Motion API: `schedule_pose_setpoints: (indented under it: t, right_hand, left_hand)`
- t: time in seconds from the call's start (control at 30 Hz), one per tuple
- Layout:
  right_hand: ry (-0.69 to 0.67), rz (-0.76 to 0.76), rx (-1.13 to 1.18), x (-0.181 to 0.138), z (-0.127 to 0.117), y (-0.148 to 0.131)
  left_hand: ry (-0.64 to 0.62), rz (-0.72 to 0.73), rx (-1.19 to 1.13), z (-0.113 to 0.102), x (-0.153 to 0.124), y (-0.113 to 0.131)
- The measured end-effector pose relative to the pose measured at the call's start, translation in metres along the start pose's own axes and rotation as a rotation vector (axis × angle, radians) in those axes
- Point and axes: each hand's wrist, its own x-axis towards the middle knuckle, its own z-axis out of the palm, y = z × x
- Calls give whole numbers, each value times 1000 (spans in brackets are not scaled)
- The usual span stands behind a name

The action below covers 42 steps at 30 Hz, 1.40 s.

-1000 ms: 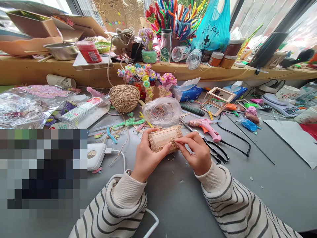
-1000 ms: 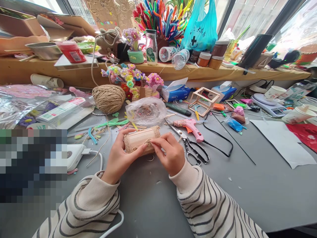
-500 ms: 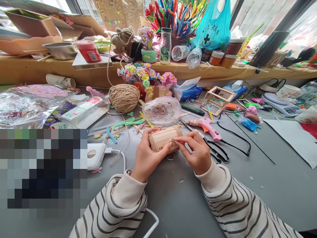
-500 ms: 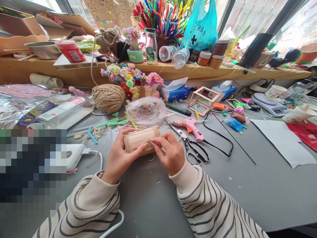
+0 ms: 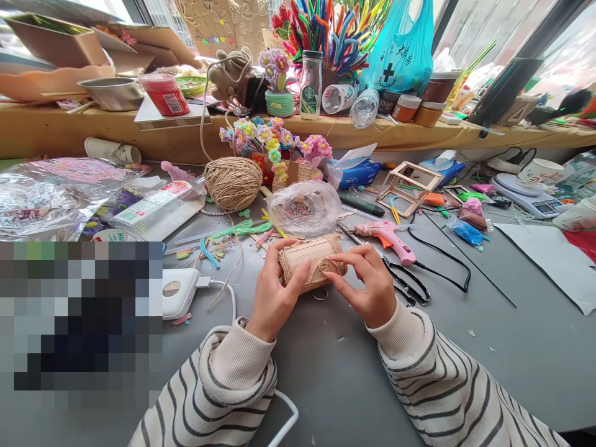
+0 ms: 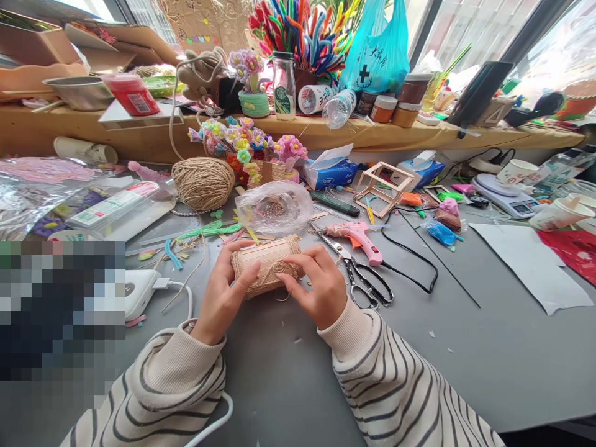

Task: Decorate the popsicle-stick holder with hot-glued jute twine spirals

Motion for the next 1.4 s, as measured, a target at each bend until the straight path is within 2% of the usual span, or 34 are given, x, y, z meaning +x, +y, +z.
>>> schedule_pose_setpoints:
  t: [0.1, 0.3, 0.7, 0.9, 1.1, 1.27, 1.4]
  right_hand:
    - [8, 2, -41, 0, -1, 2]
    - [43, -15, -140, 0, 3, 1]
    - [63, 96, -92, 0, 11, 4]
    - [37, 126, -71, 0, 12, 4]
    - [22, 145, -47, -1, 12, 4]
    - [45, 106, -95, 0, 12, 3]
    - [141, -47, -178, -1, 10, 2]
  left_hand:
    - [-12, -22, -72, -1, 0, -1]
    - [18, 7, -30, -2, 1, 0]
    - [-6, 22, -58, -3, 3, -4]
    - [-5, 84, -105, -2, 2, -7]
    - [-21, 41, -185, -3, 1, -9]
    - [19, 32, -229, -3, -1, -7]
    - [118, 19, -259, -2, -2, -7]
